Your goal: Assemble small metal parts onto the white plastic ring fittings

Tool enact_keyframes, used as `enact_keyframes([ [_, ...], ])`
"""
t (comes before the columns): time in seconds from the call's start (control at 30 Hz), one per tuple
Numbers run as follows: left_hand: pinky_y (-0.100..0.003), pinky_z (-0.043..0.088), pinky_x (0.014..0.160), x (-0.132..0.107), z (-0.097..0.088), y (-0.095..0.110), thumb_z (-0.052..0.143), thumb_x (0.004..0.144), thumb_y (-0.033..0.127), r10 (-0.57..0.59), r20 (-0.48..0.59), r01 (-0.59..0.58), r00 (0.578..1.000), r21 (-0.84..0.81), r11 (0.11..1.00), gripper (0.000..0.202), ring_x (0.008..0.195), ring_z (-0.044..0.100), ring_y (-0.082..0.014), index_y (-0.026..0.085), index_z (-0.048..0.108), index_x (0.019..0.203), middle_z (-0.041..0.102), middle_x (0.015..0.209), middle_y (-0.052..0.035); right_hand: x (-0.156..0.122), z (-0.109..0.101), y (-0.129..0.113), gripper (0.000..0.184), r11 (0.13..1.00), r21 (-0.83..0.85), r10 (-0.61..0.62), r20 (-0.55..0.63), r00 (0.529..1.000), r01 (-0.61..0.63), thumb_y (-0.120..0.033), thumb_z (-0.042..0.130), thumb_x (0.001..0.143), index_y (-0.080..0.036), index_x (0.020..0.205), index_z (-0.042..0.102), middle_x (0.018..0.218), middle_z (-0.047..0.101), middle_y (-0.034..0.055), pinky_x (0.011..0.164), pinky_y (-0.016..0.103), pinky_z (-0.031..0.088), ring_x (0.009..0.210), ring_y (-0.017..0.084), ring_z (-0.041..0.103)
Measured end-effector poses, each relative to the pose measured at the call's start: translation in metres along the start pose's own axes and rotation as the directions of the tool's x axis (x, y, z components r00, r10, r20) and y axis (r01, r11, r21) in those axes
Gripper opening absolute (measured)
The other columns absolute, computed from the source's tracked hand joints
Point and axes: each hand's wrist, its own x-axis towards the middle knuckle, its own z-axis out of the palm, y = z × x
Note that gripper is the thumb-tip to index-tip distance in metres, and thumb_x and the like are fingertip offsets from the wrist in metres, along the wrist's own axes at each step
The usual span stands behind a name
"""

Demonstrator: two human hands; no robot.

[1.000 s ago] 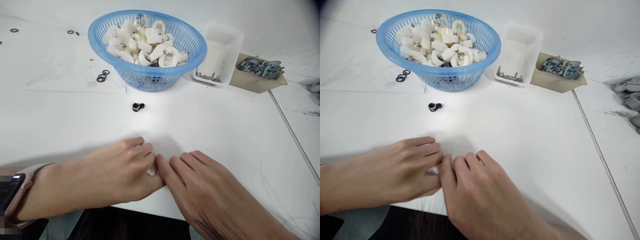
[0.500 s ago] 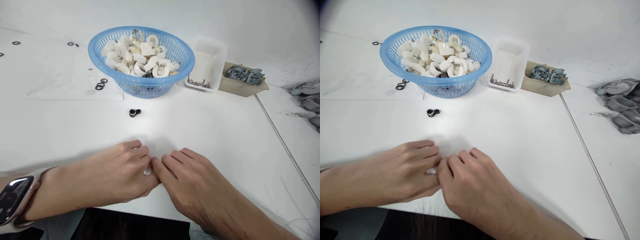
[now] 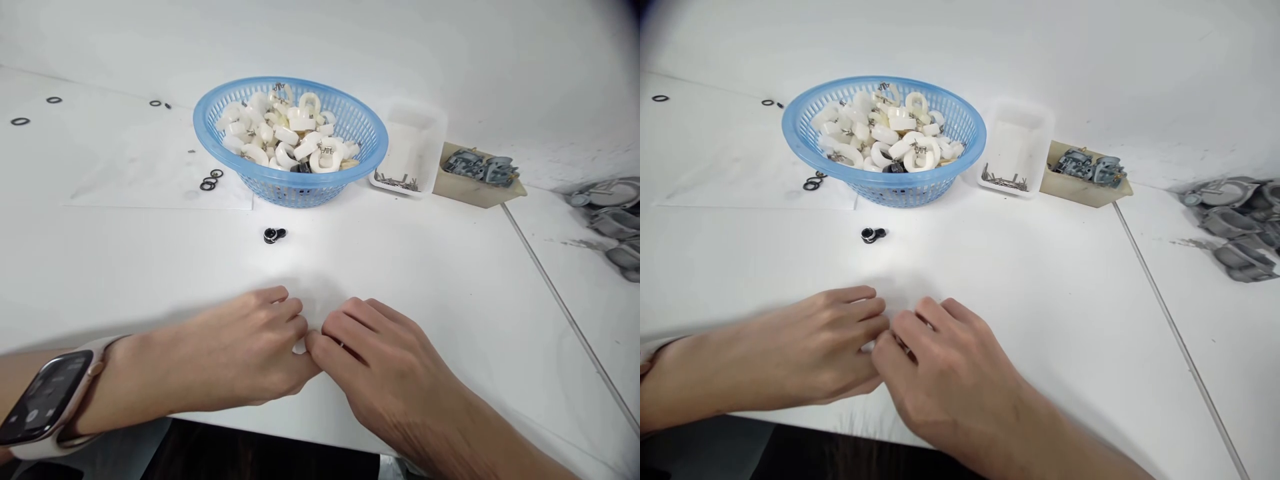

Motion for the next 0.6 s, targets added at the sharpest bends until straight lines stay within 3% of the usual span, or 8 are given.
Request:
enact_keyframes([
  [0.23, -0.037, 0.038, 0.064, 0.0012, -0.0014, -0.0013, 0.059, 0.076, 0.009, 0.027, -0.027, -0.026, 0.999, 0.029, 0.999, 0.019, 0.064, 0.043, -0.0176, 0.021, 0.047, 0.068, 0.047, 0.068, 0.0006, -0.0018, -0.0001, -0.0015, 0.024, 0.999, 0.038, -0.007, 0.019, 1.0, 0.006, 0.002, 0.038, 0.086, -0.017, 0.073, 0.047, 0.073, 0.049, 0.0007, 0.06, 0.033, 0.029, 0.067, 0.015, 0.034],
  [0.6, -0.036, 0.038, 0.063, 0.0014, -0.0006, -0.001, 0.056, 0.08, 0.006, 0.033, -0.029, -0.033, 0.999, 0.01, 0.999, 0.022, 0.063, 0.041, -0.0173, 0.019, 0.041, 0.07, 0.043, 0.067, 0.0006, -0.0004, -0.003, -0.0036, 0.021, 0.998, 0.059, -0.027, 0.016, 1.0, 0.026, -0.001, 0.039, 0.087, -0.016, 0.075, 0.048, 0.076, 0.049, 0.0018, 0.061, 0.033, 0.032, 0.068, 0.015, 0.034],
])
